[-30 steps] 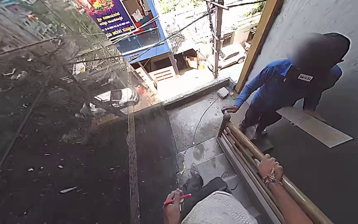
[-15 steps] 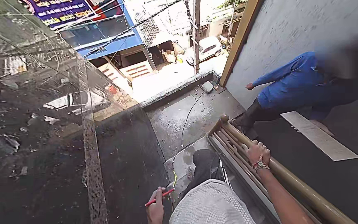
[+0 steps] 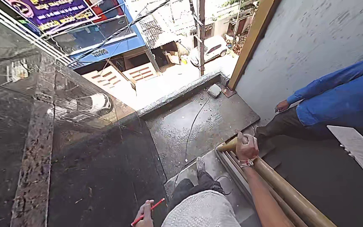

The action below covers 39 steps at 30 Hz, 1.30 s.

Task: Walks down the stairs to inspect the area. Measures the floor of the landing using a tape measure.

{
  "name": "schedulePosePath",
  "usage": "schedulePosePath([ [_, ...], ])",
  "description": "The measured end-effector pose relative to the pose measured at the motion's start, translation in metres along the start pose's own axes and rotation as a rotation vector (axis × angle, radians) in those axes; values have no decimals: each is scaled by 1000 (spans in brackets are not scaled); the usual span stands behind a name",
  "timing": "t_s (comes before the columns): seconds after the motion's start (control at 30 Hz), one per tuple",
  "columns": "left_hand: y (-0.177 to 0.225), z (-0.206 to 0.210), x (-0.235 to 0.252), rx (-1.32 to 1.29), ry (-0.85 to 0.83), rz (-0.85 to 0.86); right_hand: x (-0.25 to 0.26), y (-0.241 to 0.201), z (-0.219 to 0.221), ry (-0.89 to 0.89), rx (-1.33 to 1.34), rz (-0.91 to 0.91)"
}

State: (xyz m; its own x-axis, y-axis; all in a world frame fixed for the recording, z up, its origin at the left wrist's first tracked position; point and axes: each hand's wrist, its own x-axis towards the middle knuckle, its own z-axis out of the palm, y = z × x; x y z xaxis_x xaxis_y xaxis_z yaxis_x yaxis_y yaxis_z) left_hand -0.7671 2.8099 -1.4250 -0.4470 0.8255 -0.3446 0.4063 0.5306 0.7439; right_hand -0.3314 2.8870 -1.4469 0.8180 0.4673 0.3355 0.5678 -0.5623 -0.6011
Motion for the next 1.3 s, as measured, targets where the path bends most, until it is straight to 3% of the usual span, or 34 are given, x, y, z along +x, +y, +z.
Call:
schedulePosePath([
  [0.1, -2, 43, 34, 26, -17, -155, -12, 8, 12, 142, -44, -61],
  [0.17, 25, 76, 49, 23, -105, -191, -6, 14, 13, 184, -76, -65],
  [0.27, 68, 93, 70, 137, -326, 151, -5, 14, 13, 187, -81, -53],
  [0.37, 101, 112, 107, 233, -387, 433, -4, 11, 19, 221, -95, -49],
  [0.53, 120, 148, 156, 268, -456, 370, -8, 17, 23, 284, -93, -21],
  [0.67, 112, 175, 193, 347, -571, 327, -5, 16, 22, 255, -77, -36],
  [0.83, 82, 239, 272, 380, -650, 354, -8, 17, 24, 287, -96, -57],
  [1.0, 82, 308, 361, 358, -607, 333, -12, 14, 38, 381, -115, -28],
  [1.13, 125, 334, 397, 432, -688, 331, -11, 3, 41, 488, -59, 108],
  [1.3, 190, 383, 433, 483, -877, 504, -13, 1, 46, 504, 85, 194],
])
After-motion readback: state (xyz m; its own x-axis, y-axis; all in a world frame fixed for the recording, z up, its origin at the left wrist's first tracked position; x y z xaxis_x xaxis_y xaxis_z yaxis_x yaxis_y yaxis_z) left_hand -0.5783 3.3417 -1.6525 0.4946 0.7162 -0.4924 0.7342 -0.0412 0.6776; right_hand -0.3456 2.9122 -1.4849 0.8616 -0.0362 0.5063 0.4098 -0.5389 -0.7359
